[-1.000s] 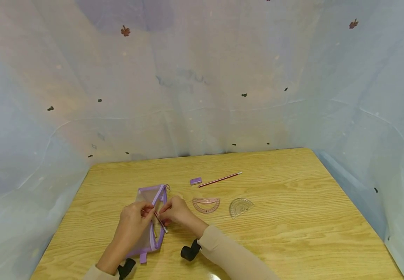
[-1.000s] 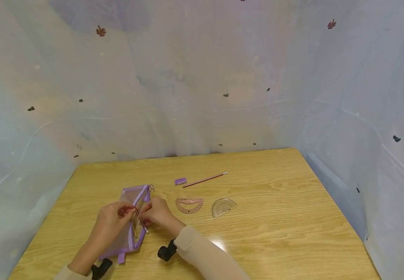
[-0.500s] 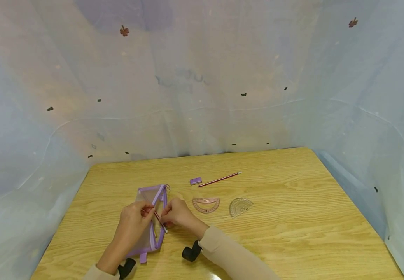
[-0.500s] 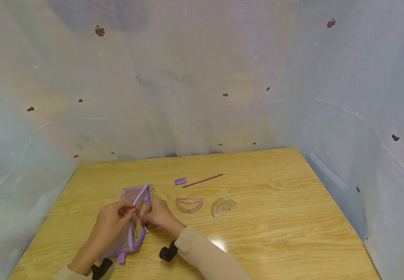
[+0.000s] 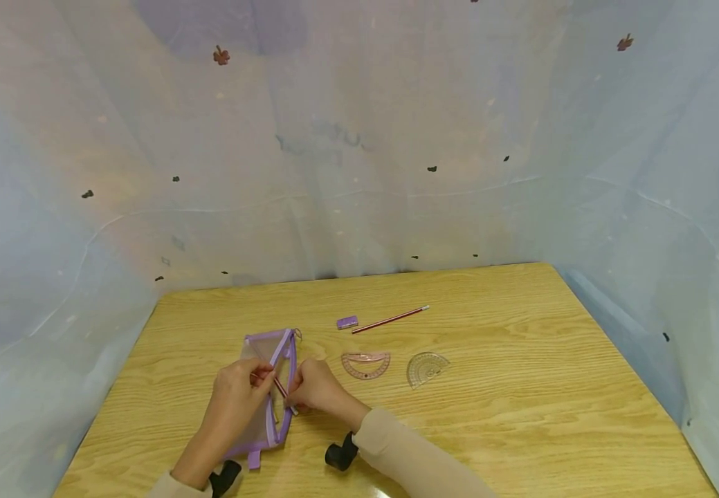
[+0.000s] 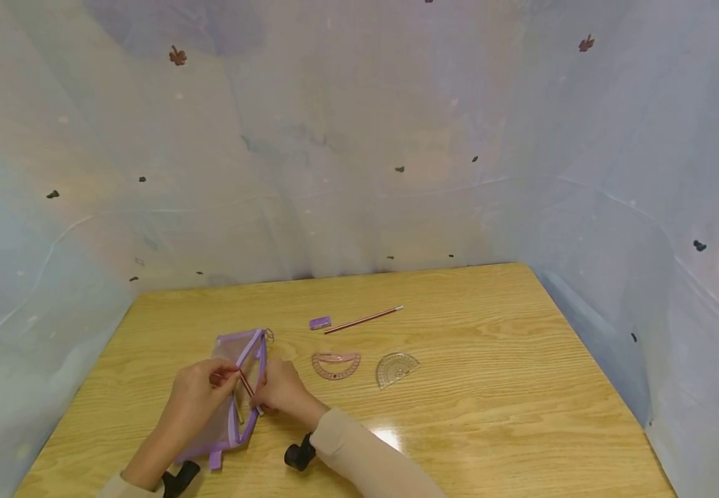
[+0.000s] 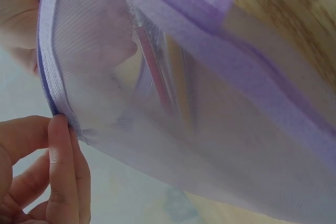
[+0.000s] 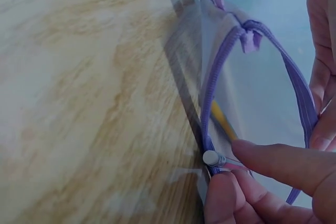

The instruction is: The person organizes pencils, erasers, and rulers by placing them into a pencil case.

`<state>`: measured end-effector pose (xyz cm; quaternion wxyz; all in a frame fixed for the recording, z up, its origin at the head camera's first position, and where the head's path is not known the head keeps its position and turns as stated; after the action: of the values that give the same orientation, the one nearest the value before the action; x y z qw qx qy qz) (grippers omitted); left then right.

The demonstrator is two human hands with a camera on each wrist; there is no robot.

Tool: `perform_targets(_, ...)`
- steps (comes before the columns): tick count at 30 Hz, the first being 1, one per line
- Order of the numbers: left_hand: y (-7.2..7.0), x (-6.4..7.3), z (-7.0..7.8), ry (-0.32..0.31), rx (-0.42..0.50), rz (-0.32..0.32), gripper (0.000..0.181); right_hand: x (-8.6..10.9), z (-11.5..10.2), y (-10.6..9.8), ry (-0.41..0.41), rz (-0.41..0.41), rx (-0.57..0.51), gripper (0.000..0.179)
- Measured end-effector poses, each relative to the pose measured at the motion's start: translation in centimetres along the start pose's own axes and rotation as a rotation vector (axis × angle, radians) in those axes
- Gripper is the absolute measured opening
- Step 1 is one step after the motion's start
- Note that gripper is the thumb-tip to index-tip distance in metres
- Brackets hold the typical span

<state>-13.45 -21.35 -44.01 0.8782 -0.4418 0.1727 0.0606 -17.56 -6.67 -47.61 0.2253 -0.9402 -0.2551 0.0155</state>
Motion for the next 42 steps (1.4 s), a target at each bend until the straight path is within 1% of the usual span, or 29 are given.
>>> perform_targets(7,0.03,0.05,-0.10,-0.001,-0.009,0.011,0.007,-0.18,0.53,0.59,-0.027,0.001,0.083,0.028)
perform_targets(14,-0.01,0.12,-0.12,0.003,-0.008,0.013,0.007,-0.09,0.36,0.90,-0.047,0.039,0.188,0.035)
perform_targets(19,0.05,0.15,-0.14,-0.007,-0.002,0.009,0.007,0.03,0.21,1.07,-0.052,0.065,0.248,0.037)
perform_targets(27,0.16,0.23,-0.15,-0.003,0.000,0.018,0.007,0.29,-0.22,1.03,-0.059,0.078,0.277,0.035)
perform_targets(33,0.24,0.27,-0.10,-0.006,-0.002,0.007,0.006,0.37,-0.29,0.91,-0.070,0.067,0.234,0.033)
perform_targets(37,0.26,0.25,-0.13,-0.006,0.002,0.002,0.006,0.37,-0.33,0.87,-0.057,0.041,0.130,0.029)
perform_targets(42,0.27,0.24,-0.18,-0.004,0.010,-0.001,0.006,0.35,-0.35,1.01,-0.014,0.003,-0.017,0.018)
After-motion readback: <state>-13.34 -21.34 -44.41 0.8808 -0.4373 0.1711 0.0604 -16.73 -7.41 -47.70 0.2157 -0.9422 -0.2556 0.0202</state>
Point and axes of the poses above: each hand's wrist, its own x-axis away from the middle knuckle, its own y-axis out of the palm, z = x × y, the point moved 2 cm from there along -x, towards the middle knuckle, and after that the axes turned 1 degree about y, right-handed, at the moved point
